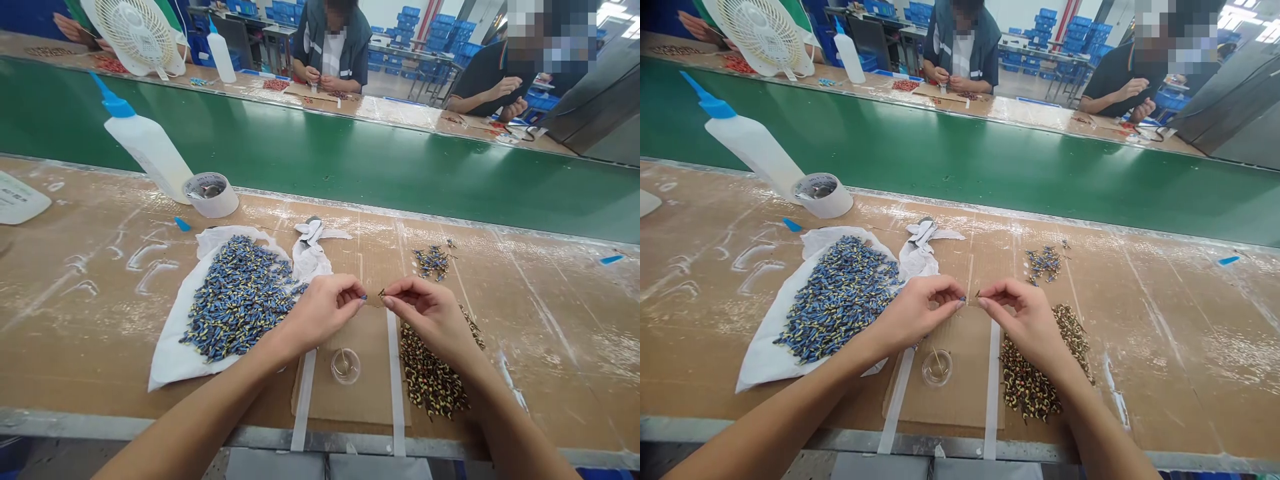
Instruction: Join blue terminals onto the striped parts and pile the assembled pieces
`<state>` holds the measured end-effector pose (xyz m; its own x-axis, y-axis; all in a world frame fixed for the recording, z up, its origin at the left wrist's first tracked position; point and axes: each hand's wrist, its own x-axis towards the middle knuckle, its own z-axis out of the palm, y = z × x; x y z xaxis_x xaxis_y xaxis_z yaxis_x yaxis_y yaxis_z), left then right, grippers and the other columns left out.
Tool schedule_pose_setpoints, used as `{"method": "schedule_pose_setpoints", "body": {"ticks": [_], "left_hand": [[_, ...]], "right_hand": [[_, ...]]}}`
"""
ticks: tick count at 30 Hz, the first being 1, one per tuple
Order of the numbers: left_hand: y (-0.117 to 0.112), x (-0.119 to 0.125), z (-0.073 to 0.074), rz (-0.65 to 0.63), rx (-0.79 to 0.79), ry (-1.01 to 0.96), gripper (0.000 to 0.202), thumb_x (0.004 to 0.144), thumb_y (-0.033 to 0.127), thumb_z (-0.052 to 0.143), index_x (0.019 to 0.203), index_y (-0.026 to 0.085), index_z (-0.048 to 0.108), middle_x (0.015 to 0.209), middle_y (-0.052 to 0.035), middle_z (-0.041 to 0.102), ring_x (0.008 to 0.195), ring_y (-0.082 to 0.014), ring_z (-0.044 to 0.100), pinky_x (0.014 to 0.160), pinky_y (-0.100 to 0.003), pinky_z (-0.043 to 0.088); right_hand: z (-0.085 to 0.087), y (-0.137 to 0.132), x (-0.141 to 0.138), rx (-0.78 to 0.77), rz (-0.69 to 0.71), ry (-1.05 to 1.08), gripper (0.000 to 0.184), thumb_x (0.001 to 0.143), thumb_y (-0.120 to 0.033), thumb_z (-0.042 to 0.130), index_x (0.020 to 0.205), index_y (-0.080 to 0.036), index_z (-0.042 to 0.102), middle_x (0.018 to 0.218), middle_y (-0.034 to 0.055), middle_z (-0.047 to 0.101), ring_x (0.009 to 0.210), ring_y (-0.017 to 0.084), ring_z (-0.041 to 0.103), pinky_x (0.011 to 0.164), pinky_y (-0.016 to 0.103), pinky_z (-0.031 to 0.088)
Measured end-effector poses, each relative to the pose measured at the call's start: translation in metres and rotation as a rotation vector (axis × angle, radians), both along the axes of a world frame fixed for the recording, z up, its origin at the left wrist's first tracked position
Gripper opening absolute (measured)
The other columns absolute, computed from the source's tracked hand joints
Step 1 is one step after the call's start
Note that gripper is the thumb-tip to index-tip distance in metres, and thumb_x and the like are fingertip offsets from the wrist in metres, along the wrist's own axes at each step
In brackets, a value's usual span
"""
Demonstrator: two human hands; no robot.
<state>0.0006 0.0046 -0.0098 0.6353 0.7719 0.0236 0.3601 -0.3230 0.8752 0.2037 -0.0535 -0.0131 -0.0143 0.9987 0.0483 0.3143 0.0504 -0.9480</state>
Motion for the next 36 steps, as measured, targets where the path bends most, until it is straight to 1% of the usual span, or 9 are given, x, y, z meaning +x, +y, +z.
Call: {"method": "schedule_pose_setpoints", "body": {"ticks": [3,8,14,19,23,28,30,36], "left_hand": [[-0.002,0.001,0.000,0.015,0.029,-0.017,0.013,0.083,0.015,0.054,0.087,0.015,0.066,0.078,-0.0019,0.066,0.072,-0.0129,0.057,0.067,-0.027,0.045],[-0.005,0.004,0.000,0.022,-0.001,-0.049,0.013,0.084,0.015,0.055,0.088,0.014,0.067,0.081,-0.0030,0.068,0.074,-0.0133,0.060,0.069,-0.026,0.047],[-0.005,0.005,-0.005,0.076,-0.027,-0.065,0.015,0.086,0.019,0.055,0.093,0.015,0.068,0.087,-0.0040,0.070,0.079,-0.0149,0.063,0.076,-0.030,0.049],[-0.006,0.004,-0.007,0.086,-0.024,-0.078,0.015,0.088,0.022,0.055,0.091,0.016,0.068,0.083,-0.0030,0.070,0.076,-0.0146,0.062,0.074,-0.029,0.049],[-0.006,0.004,-0.006,0.100,0.048,-0.072,0.013,0.088,0.019,0.055,0.089,0.016,0.067,0.082,-0.0023,0.069,0.075,-0.0138,0.060,0.070,-0.028,0.046],[-0.008,0.005,-0.003,0.113,0.292,-0.087,0.014,0.086,0.010,0.054,0.079,0.014,0.065,0.076,-0.0022,0.061,0.072,-0.0131,0.054,0.066,-0.026,0.041],[-0.009,0.004,-0.003,0.117,0.357,-0.088,0.014,0.086,0.008,0.053,0.079,0.013,0.064,0.075,-0.0019,0.057,0.071,-0.0128,0.052,0.064,-0.025,0.040],[-0.009,0.001,-0.005,0.062,0.396,-0.064,0.014,0.086,0.008,0.053,0.076,0.014,0.061,0.071,0.0001,0.051,0.067,-0.0120,0.049,0.060,-0.024,0.037]], "right_hand": [[-0.004,-0.001,-0.012,-0.045,-0.028,0.108,0.010,0.079,-0.028,0.070,0.085,-0.020,0.067,0.079,0.0020,0.069,0.072,0.013,0.064,0.067,0.026,0.053],[-0.007,0.001,-0.018,-0.103,-0.083,0.213,0.014,0.078,-0.030,0.071,0.086,-0.019,0.068,0.078,0.0022,0.070,0.071,0.013,0.065,0.068,0.026,0.053],[-0.005,0.001,-0.019,-0.093,-0.090,0.203,0.011,0.079,-0.028,0.071,0.086,-0.019,0.068,0.080,0.0025,0.070,0.074,0.013,0.065,0.070,0.026,0.054],[-0.009,0.000,-0.019,-0.077,-0.082,0.195,0.011,0.079,-0.028,0.071,0.085,-0.019,0.068,0.082,0.0025,0.069,0.076,0.013,0.064,0.072,0.026,0.052],[-0.010,0.001,-0.019,-0.061,-0.074,0.192,0.011,0.080,-0.028,0.069,0.085,-0.019,0.067,0.085,0.0027,0.067,0.078,0.013,0.062,0.072,0.027,0.050],[-0.010,-0.002,-0.021,-0.007,-0.014,0.166,0.007,0.084,-0.026,0.066,0.084,-0.019,0.064,0.080,0.0010,0.061,0.074,0.013,0.057,0.068,0.027,0.046],[-0.009,-0.003,-0.022,0.014,0.002,0.165,0.007,0.085,-0.025,0.064,0.082,-0.019,0.062,0.076,-0.0003,0.057,0.071,0.013,0.055,0.066,0.027,0.044],[-0.005,-0.006,-0.021,0.042,0.062,0.135,0.010,0.087,-0.024,0.060,0.079,-0.020,0.057,0.074,-0.0004,0.054,0.070,0.014,0.051,0.064,0.029,0.041]]}}
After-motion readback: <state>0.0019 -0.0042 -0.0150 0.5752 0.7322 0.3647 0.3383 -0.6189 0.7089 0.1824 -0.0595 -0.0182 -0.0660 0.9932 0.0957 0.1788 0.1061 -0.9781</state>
